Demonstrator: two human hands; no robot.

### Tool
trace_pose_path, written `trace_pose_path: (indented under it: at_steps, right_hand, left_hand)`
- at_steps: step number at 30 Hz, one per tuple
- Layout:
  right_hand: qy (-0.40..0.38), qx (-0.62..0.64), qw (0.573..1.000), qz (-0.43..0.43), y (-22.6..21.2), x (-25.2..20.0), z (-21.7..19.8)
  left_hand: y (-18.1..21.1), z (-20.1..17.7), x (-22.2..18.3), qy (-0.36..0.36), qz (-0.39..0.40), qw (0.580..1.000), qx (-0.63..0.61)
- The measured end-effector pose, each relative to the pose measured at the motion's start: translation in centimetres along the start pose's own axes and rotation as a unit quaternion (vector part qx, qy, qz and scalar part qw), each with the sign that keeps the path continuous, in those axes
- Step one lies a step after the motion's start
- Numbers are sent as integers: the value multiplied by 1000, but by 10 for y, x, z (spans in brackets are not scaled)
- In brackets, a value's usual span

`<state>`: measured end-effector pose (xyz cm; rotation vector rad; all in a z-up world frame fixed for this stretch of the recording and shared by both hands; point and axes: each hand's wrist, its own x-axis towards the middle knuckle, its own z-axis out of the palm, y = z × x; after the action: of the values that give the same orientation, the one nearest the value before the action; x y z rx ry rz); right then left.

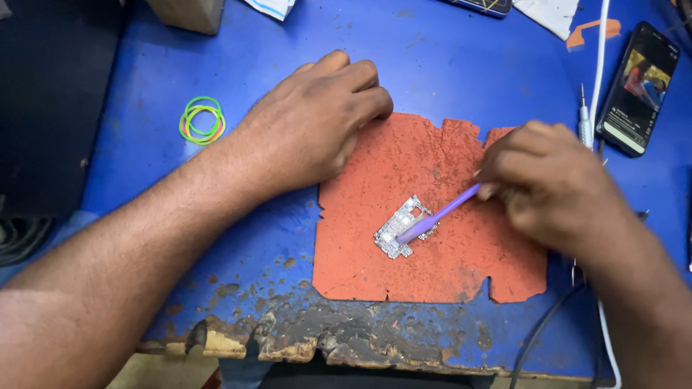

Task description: The person brushes a circuit board with a small purple brush while holding it on a red mat.

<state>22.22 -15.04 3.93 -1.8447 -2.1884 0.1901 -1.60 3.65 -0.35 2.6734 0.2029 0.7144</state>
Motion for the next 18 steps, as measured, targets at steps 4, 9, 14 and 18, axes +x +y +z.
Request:
trace_pose_path:
  at_steps: [4, 9, 14, 18]
  right_hand:
    - [-14, 29, 998, -50, -10, -5, 7]
    - [3, 11, 1000, 8, -2, -1, -2]
    - [-8, 17, 999, -44, -7, -4, 6]
    - [28, 13, 999, 25, 2, -1, 0]
  left_hand:
    - [2, -1, 1, -13, -12, 1000, 10]
    - [1, 0, 0, -5, -5, 1000, 7]
    - [3, -1, 1, -11, -13, 1000, 10]
    - [3, -1, 0, -7, -9, 1000, 7]
